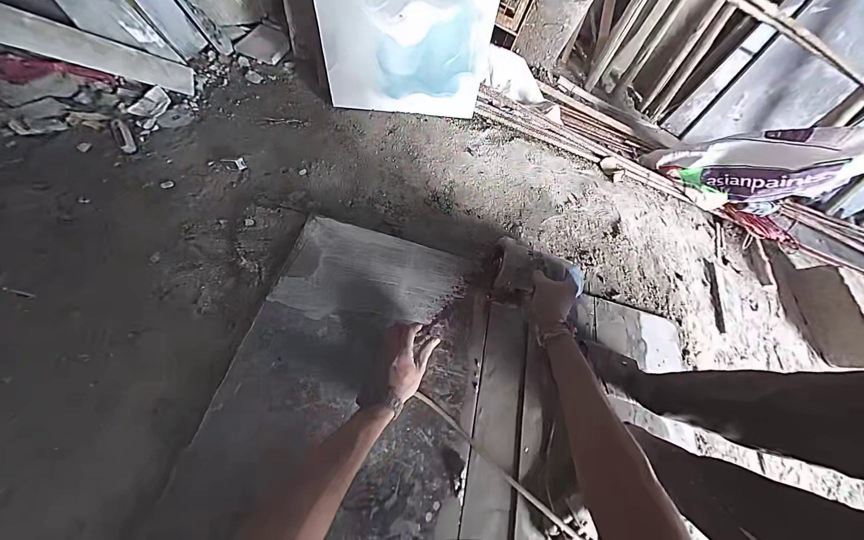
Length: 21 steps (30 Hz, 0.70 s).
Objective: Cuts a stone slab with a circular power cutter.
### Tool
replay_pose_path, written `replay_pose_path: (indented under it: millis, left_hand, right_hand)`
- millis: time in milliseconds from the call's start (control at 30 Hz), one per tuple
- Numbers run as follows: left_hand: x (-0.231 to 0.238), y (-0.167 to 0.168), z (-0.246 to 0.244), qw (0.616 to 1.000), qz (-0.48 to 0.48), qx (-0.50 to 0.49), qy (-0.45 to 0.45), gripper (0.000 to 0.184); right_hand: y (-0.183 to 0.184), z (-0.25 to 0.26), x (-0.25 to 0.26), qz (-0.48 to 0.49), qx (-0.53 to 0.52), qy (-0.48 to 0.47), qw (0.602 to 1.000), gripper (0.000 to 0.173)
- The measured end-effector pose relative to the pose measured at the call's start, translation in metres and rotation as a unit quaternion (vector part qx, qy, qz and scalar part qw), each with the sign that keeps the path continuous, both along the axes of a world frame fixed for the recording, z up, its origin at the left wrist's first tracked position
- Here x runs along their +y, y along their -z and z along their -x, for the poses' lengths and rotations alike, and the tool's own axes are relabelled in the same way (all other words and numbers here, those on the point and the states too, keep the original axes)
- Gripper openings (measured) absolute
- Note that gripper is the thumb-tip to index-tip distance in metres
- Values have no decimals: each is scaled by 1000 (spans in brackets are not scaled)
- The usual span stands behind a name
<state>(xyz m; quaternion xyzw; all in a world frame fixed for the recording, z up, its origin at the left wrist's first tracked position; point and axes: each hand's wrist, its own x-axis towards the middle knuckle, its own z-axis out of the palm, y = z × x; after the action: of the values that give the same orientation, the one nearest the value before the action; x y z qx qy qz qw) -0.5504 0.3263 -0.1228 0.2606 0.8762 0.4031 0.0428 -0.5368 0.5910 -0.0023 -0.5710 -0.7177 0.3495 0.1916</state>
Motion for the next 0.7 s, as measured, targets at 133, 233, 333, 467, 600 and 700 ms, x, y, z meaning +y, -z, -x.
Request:
replay_pose_path:
  millis: [133, 233, 333, 467, 600, 700]
  left_hand:
    - [1, 3, 5, 1000, -1, -4, 13, 52]
    - [2, -1, 7, 999, 18, -29, 14, 53]
    - [3, -8, 8, 995, 66, -70, 31, 54]
    - [3, -39, 10, 981, 74, -170, 49, 46]
    - [-60, -155, -41, 947, 81, -303, -65, 42]
    - [-128, -250, -91, 909, 134, -384, -95, 47]
  right_hand:
    - [10, 19, 24, -24, 57, -15, 998, 35]
    - [-13, 9, 10, -18, 71, 6, 997, 40]
    - [-65, -37, -29, -22, 127, 28, 991, 45]
    - [-177, -115, -98, 18, 172, 42, 984, 39]
    - [-275, -178, -164, 126, 194, 74, 970, 13]
    - [-349, -200, -208, 202, 185, 127, 953, 4]
